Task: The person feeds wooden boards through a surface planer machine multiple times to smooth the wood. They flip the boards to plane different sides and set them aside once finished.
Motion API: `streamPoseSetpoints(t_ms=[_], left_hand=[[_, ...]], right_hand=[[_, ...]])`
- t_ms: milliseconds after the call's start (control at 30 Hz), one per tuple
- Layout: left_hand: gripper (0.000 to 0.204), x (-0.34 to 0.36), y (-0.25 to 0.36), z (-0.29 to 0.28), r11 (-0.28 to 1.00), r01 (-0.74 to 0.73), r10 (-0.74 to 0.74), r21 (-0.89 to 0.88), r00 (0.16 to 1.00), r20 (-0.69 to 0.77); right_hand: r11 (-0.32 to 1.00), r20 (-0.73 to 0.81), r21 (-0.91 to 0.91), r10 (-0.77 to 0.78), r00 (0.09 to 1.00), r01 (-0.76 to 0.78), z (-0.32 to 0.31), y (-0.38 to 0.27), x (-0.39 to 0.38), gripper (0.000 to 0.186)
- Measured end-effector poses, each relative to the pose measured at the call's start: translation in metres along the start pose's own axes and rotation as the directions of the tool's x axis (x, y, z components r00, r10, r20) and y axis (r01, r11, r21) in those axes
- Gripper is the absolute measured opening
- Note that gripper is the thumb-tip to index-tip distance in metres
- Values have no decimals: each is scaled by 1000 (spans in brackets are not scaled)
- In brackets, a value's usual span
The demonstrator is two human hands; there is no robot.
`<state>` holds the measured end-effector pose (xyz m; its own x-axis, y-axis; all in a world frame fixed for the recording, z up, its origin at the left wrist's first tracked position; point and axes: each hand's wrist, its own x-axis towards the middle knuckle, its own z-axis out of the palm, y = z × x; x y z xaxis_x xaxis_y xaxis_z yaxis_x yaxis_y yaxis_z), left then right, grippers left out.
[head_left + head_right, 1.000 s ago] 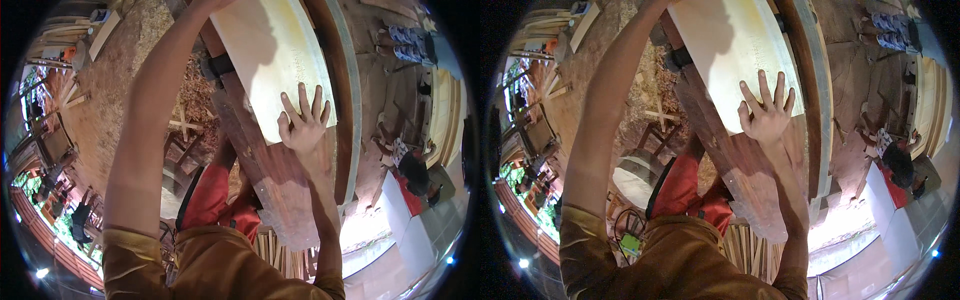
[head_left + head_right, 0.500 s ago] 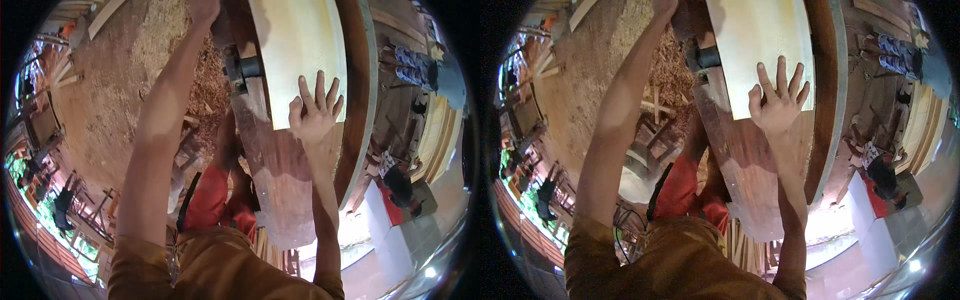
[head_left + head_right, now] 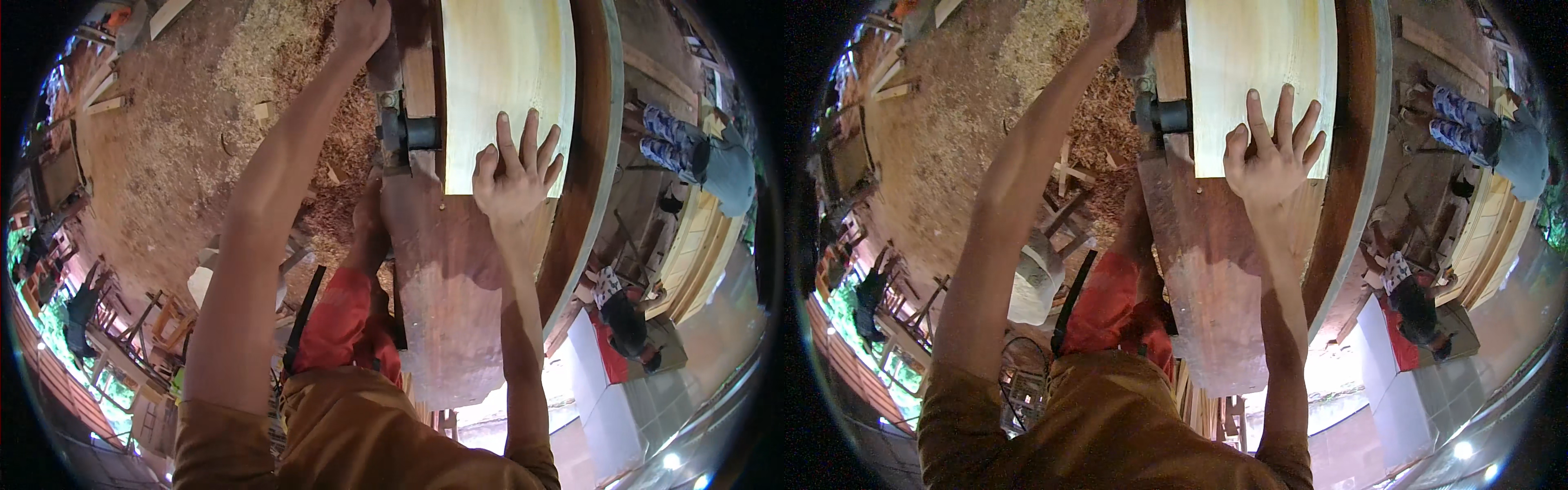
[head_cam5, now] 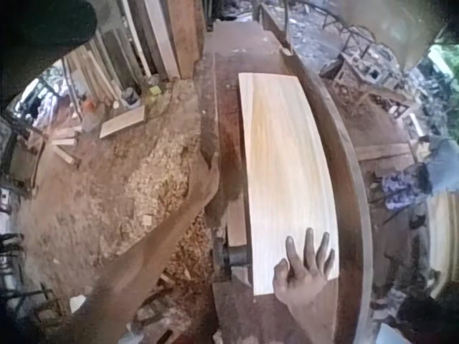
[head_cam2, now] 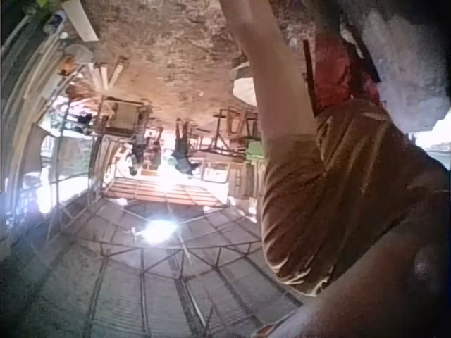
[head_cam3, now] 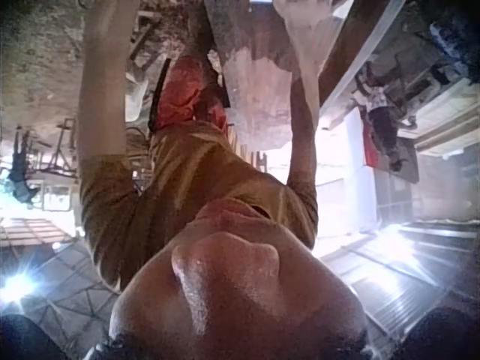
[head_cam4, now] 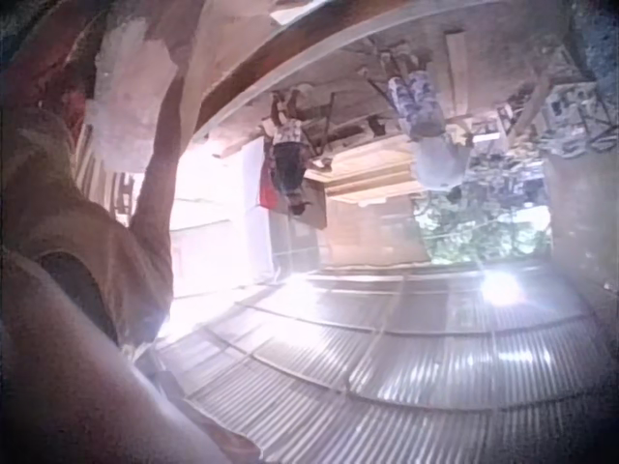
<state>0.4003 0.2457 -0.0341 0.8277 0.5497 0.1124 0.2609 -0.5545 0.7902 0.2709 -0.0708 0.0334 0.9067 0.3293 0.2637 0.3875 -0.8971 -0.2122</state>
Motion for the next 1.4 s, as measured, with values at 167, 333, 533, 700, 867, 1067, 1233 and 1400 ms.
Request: streamPoseSetpoints(t_ms=[167,333,533,700,867,1067,1233,1400], left_hand=[[78,2,-13,10,990,32,-33,140,999,6],[82,-3,-2,4,997,69,-71,27,993,96],[93,-11,9,-6,983,181,-178,-6,970,164],[104,-6,-3,-3,988,152,-152,15,976,156],[100,-4,-20,6,979,195,-185,-63,972,142],[106,1,7,-16,748,548,-427,-375,829,361],[93,13,2,-19,669,657,-363,-348,697,619],[55,64,-68,-125,425,745,-331,-513,656,678]], right_hand=[[1000,27,-2,26,999,-26,1,-1,21,51],[999,49,11,40,998,-40,2,0,40,50],[998,17,49,33,999,-34,14,3,58,48],[998,-93,58,24,995,-19,32,3,100,46],[999,129,39,33,991,-38,52,-3,190,66],[852,202,124,479,854,-508,48,19,237,76],[833,310,23,519,797,-552,55,-5,224,89],[807,455,385,256,853,-448,17,-158,186,79]])
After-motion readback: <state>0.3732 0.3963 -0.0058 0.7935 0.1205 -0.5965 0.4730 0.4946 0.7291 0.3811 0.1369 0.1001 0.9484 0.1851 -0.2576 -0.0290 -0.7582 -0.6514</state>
